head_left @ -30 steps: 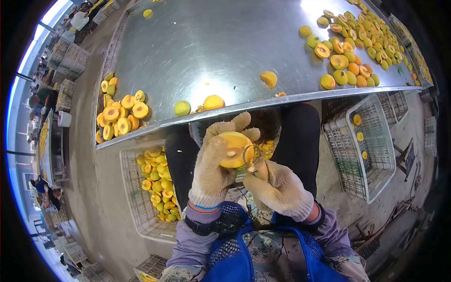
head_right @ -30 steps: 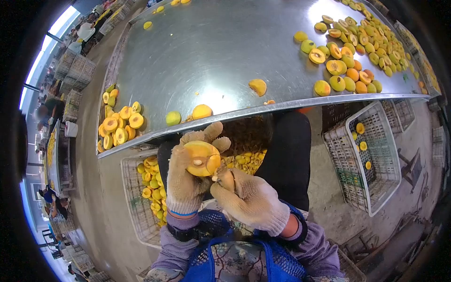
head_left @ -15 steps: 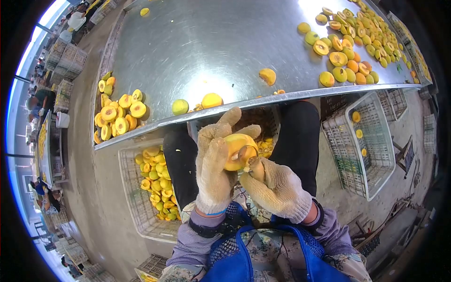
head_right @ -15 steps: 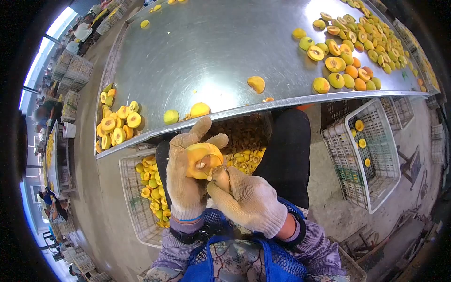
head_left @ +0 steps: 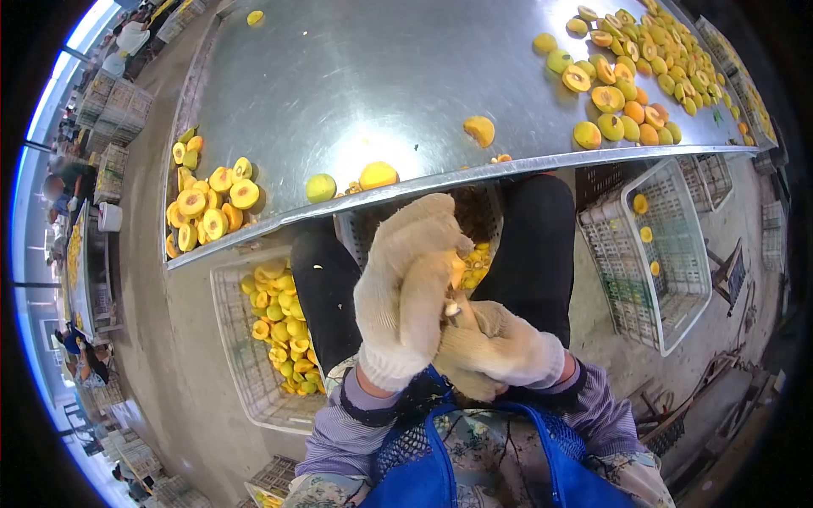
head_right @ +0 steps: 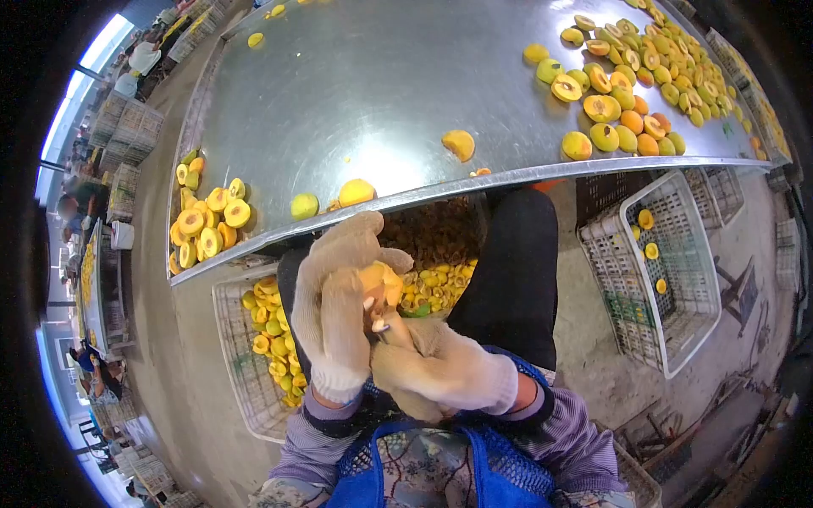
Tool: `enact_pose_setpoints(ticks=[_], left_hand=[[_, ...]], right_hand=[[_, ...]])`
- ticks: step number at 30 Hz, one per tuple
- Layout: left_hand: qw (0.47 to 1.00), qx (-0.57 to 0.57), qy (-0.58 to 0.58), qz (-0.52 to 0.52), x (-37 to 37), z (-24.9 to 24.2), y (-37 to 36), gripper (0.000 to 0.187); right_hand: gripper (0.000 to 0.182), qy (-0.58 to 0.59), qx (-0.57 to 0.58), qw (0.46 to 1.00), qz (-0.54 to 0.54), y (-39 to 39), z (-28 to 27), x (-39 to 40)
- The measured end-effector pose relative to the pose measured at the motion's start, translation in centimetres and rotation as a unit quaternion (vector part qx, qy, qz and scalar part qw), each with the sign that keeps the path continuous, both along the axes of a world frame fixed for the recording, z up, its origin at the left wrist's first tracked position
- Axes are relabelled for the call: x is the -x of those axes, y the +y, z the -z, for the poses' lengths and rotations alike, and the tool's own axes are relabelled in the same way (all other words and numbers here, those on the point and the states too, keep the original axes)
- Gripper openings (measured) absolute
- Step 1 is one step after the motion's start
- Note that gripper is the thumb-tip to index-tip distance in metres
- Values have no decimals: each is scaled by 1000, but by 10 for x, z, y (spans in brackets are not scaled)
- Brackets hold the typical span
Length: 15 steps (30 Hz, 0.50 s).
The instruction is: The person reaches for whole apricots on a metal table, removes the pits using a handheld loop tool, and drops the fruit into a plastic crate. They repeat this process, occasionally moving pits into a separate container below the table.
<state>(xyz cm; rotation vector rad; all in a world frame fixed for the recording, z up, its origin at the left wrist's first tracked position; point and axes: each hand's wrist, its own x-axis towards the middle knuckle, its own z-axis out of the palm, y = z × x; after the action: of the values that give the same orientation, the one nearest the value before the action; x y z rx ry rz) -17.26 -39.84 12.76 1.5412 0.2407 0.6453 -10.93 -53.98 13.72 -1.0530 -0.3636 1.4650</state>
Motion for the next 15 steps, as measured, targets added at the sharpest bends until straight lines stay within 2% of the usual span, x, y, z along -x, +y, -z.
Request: enact_pose_setpoints(ticks=[1,2,4,5,6,7,8,12,13,14,15], left_hand=[[991,-125,-32,-20,-1,2,1,21],[992,-124,-32,-19,-4,0,4,21],[991,-114,-12,71,-7,-9,12,17],[991,-114,-13,72,-8,-10,14,17],[990,-72,-15,123,-8,-12,16,19],[984,-28,-18,174,-8,-12,17,21],[979,-103,-42,173,-11,-10,20,21],[960,-188,-123,168,-19,-15,20,18],[971,-18,-107,212,-18,-14,17,20],[953,151,-88,248,-18,-13,15,25],[952,150,-89,249,-19,-12,13,25]], right_hand=[[19,53,-13,998,-10,-3,5,0],[19,105,-26,994,-20,-6,10,1],[19,150,-45,988,-13,-10,25,8],[19,192,-67,979,-5,-11,29,9],[19,192,-67,979,-5,-12,27,11],[21,271,-73,959,30,-13,24,13],[22,348,-79,932,65,-13,22,14],[26,395,-93,914,-1,-15,24,11],[27,426,-106,899,2,-14,26,13],[29,455,-120,882,4,-13,26,13],[29,454,-121,883,5,-12,23,12]])
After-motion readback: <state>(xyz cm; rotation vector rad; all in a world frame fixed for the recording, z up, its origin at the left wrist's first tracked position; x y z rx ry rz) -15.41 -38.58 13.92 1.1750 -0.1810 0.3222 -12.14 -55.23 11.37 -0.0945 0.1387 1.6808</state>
